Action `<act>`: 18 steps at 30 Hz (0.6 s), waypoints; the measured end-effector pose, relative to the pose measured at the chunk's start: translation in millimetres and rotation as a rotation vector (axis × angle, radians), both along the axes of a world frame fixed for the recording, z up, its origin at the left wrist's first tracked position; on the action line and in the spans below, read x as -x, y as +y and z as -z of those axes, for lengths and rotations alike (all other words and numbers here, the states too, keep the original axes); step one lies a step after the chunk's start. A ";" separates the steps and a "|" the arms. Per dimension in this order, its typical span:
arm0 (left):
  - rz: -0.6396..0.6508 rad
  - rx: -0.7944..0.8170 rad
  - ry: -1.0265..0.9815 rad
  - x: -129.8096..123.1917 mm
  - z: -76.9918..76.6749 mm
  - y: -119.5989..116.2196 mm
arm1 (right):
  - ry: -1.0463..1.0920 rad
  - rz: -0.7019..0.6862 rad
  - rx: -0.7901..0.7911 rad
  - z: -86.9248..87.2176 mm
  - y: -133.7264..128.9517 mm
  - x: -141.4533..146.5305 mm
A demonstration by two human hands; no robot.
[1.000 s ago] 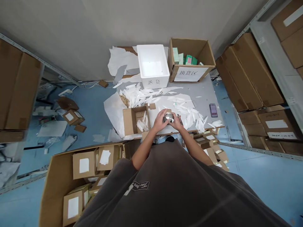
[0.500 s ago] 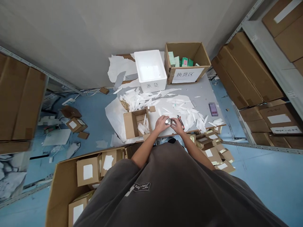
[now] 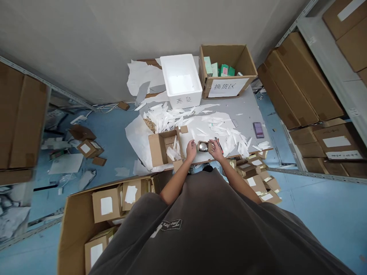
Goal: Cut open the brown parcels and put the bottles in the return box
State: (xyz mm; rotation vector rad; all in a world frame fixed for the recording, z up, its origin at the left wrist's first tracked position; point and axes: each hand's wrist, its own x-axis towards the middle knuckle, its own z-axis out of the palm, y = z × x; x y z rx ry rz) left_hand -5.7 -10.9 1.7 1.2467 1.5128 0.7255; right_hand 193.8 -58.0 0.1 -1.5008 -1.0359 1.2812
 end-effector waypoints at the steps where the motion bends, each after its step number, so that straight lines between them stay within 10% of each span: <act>1: 0.004 0.078 -0.046 -1.3 4.6 1.8 | 0.013 0.023 0.008 3.6 -0.2 0.4; 6: 0.094 0.176 -0.182 -13.0 20.4 5.7 | -0.019 0.183 0.043 16.4 -4.6 3.1; 13: 0.141 0.068 -0.254 -14.9 18.1 6.8 | -0.289 -0.199 0.001 5.8 -11.9 0.5; 18: 0.233 -0.048 -0.264 -4.2 4.6 9.9 | -0.252 -0.054 -0.029 -8.9 2.7 -4.3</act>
